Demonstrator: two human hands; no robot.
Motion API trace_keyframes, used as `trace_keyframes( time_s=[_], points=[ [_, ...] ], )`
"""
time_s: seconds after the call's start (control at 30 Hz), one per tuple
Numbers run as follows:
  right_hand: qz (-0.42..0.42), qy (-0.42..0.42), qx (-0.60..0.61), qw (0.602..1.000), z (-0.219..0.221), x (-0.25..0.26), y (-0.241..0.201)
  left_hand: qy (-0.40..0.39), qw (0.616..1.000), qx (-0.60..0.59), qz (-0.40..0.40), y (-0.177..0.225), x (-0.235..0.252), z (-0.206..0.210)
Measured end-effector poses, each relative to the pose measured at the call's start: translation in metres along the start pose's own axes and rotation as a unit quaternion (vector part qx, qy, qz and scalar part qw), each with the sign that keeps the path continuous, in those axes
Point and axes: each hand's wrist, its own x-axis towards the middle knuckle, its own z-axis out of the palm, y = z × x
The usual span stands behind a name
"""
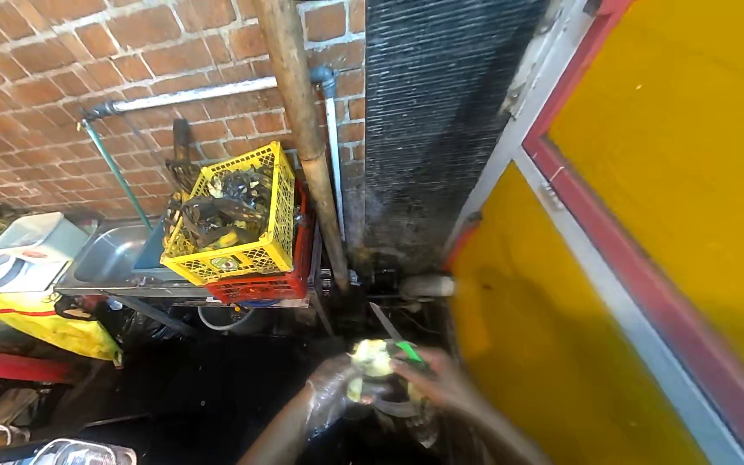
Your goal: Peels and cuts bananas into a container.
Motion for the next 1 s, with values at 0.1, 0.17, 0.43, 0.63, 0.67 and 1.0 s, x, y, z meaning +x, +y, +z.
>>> trace_keyframes(
  time_s=[0.1, 0.17, 0.43, 0.63, 0.67, 1.0],
  points=[
    [-0.008, -0.002, -0.072, 0.997, -0.014, -0.002, 0.007, -0.056, 0.995, 0.049, -0.066, -0.002, -0.007, -0.010],
    [0.019, 0.003, -0.115, 0.993, -0.022, 0.003, 0.018, -0.082, 0.989, 0.080, -0.092, -0.007, -0.010, -0.025],
    [0.146, 0.108, -0.223, 0.958, -0.018, 0.040, 0.120, -0.005, 0.999, 0.015, -0.039, -0.038, -0.057, -0.068],
    [0.037, -0.006, -0.222, 0.974, 0.055, 0.034, 0.075, 0.078, 0.973, -0.212, 0.057, -0.061, -0.128, -0.082],
    [0.009, -0.052, -0.217, 0.975, 0.075, 0.028, 0.059, 0.092, 0.963, -0.241, 0.078, -0.066, -0.141, -0.085],
    [-0.323, -0.293, -0.240, 0.868, 0.226, -0.066, -0.050, 0.204, 0.862, -0.360, 0.292, -0.132, -0.261, -0.106]
  ],
)
